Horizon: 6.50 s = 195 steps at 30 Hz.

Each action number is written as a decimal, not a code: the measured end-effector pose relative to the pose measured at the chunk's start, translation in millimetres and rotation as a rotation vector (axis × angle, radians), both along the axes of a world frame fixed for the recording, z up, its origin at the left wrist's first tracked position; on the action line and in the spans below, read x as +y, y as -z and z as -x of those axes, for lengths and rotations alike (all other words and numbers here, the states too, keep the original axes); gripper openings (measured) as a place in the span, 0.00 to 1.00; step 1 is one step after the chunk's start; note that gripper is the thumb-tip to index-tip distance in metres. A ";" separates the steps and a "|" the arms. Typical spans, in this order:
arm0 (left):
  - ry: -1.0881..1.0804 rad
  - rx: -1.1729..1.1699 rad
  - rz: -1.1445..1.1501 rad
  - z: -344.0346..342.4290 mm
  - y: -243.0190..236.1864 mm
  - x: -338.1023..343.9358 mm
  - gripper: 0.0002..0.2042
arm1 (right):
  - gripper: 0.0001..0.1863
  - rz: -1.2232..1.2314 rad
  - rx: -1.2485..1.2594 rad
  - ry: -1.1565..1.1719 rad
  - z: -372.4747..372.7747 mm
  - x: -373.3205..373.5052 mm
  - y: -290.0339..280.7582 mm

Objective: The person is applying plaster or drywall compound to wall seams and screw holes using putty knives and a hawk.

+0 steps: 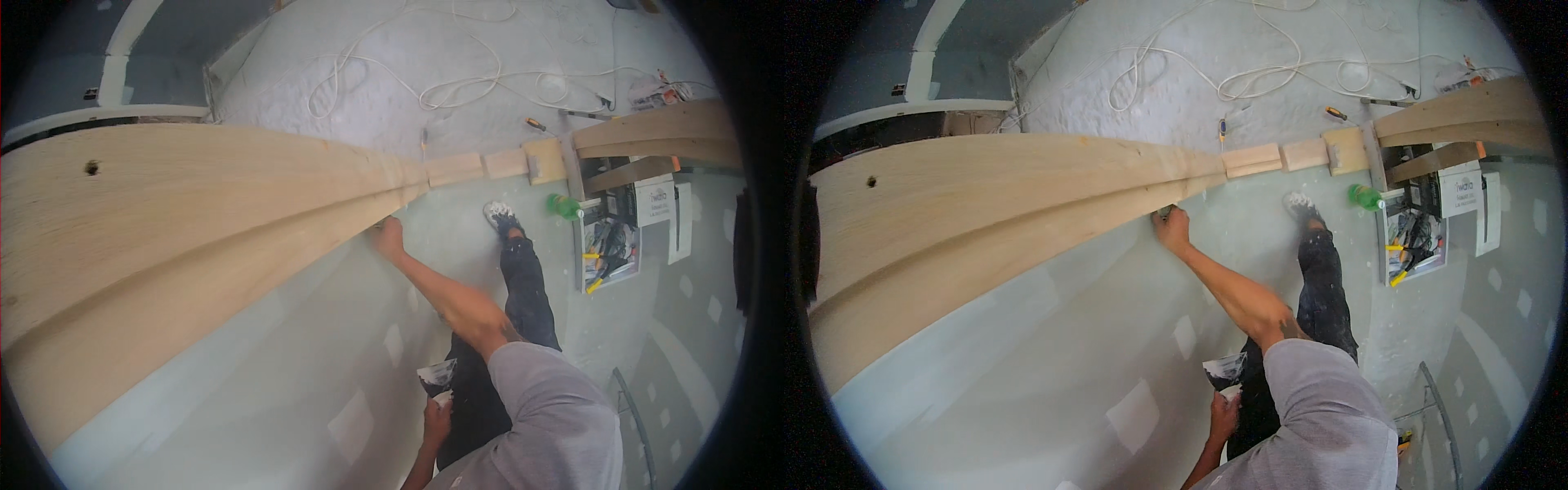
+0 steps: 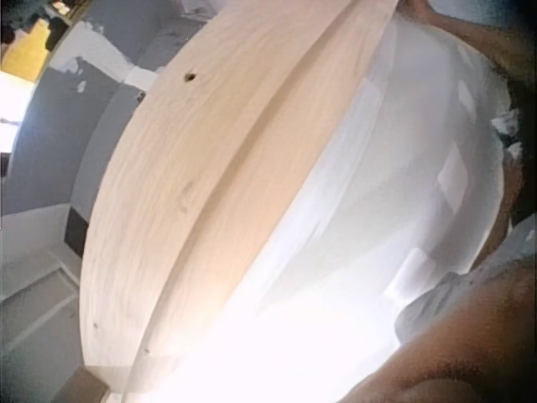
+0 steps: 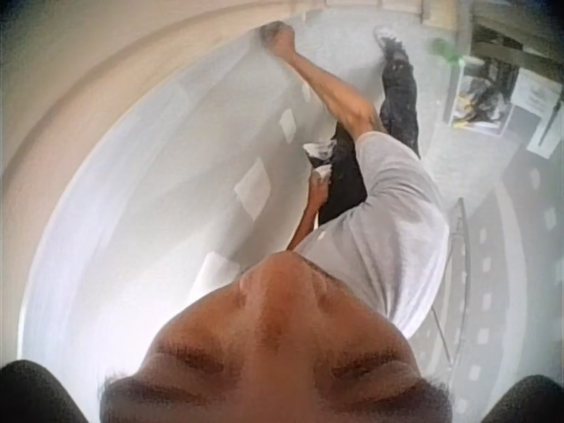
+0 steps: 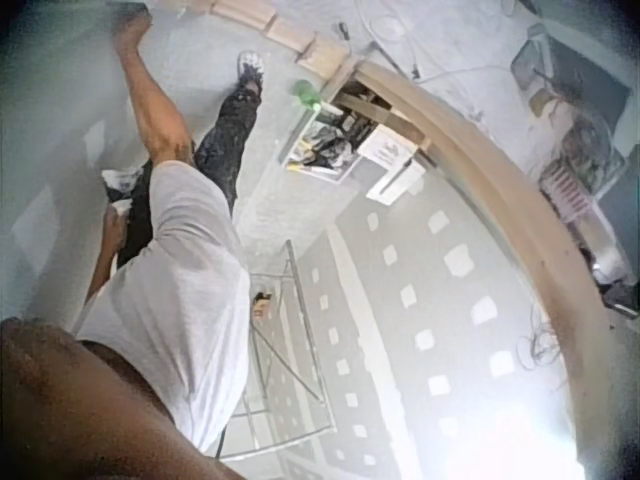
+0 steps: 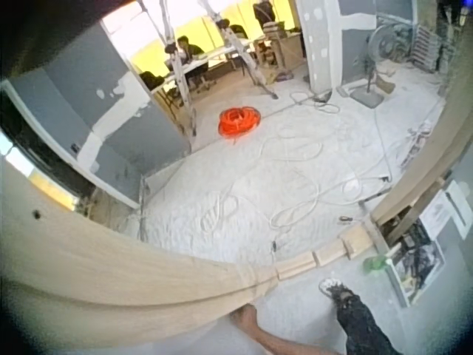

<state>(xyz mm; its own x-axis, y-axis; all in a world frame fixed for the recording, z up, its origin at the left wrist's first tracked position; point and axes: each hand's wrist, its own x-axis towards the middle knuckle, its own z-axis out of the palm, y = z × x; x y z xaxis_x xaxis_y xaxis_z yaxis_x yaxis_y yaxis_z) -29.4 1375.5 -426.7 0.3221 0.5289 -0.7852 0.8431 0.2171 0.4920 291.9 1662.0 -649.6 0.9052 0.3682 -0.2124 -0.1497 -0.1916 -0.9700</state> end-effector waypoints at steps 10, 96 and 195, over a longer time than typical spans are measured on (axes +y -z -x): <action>0.167 -0.059 -0.151 -26.4 -19.1 13.7 0.15 | 0.17 -0.071 -0.153 -0.013 20.8 -33.1 -172.7; -0.650 -0.874 0.524 -45.8 -126.7 86.8 0.16 | 0.17 -0.149 0.495 -0.545 -67.8 -288.5 -204.9; -0.772 -1.343 0.294 -193.5 -183.9 87.5 0.14 | 0.22 -0.471 -0.556 -1.904 -189.4 -141.4 -523.9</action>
<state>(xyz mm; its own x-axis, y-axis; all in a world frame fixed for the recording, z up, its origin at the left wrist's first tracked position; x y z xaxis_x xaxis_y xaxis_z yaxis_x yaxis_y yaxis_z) 164.2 1463.0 -242.8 0.5760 0.7747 -0.2607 -0.5110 0.5903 0.6249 481.3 1520.6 -125.7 -0.6933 0.6678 0.2709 0.1656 0.5135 -0.8420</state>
